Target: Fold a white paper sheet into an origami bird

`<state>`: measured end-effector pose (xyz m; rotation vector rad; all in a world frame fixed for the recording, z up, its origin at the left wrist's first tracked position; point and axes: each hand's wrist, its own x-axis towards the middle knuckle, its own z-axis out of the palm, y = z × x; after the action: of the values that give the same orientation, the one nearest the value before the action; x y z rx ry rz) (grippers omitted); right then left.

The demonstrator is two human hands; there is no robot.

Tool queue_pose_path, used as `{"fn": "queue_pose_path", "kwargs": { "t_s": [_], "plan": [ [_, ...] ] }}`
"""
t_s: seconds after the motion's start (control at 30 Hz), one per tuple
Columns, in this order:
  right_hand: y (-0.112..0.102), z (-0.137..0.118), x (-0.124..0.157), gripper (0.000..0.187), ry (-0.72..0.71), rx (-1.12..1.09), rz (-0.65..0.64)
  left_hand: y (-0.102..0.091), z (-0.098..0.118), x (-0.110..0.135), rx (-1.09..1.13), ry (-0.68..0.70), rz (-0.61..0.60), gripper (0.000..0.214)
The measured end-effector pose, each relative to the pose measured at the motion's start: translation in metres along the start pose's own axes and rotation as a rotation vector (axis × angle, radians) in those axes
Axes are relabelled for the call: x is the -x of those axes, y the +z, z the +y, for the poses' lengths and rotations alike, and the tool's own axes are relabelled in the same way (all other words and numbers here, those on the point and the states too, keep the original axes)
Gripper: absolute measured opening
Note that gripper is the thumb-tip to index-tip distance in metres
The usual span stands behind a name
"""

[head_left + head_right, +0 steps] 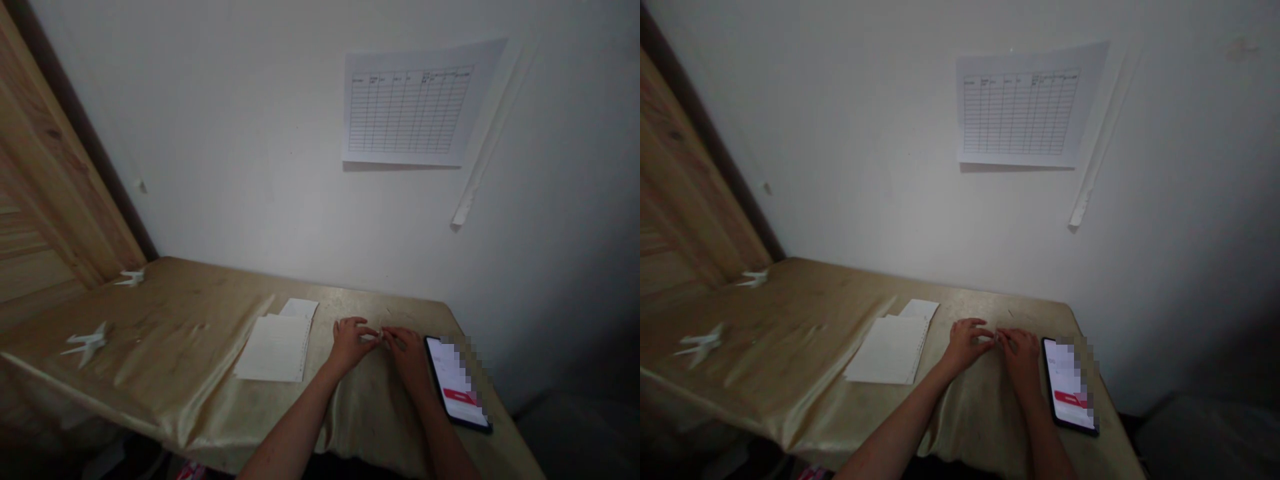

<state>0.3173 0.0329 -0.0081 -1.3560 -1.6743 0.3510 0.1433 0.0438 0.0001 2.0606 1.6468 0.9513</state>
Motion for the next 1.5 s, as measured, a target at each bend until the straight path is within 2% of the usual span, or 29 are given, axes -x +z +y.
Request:
{"fn": "queue_pose_path", "kwargs": {
  "t_s": [0.3,1.0,1.5],
  "plan": [
    [0.003,-0.003,-0.001,0.037,-0.031,0.006,-0.007,0.002,-0.003,-0.001,0.019,0.008,0.039,0.015],
    [0.007,0.002,-0.001,0.029,-0.032,-0.002,-0.025,-0.003,0.002,-0.002,0.063,-0.026,0.009,0.019],
    [0.008,0.001,-0.003,0.040,-0.040,-0.062,-0.043,-0.007,0.007,0.000,0.067,0.003,0.029,0.011]
  ]
}}
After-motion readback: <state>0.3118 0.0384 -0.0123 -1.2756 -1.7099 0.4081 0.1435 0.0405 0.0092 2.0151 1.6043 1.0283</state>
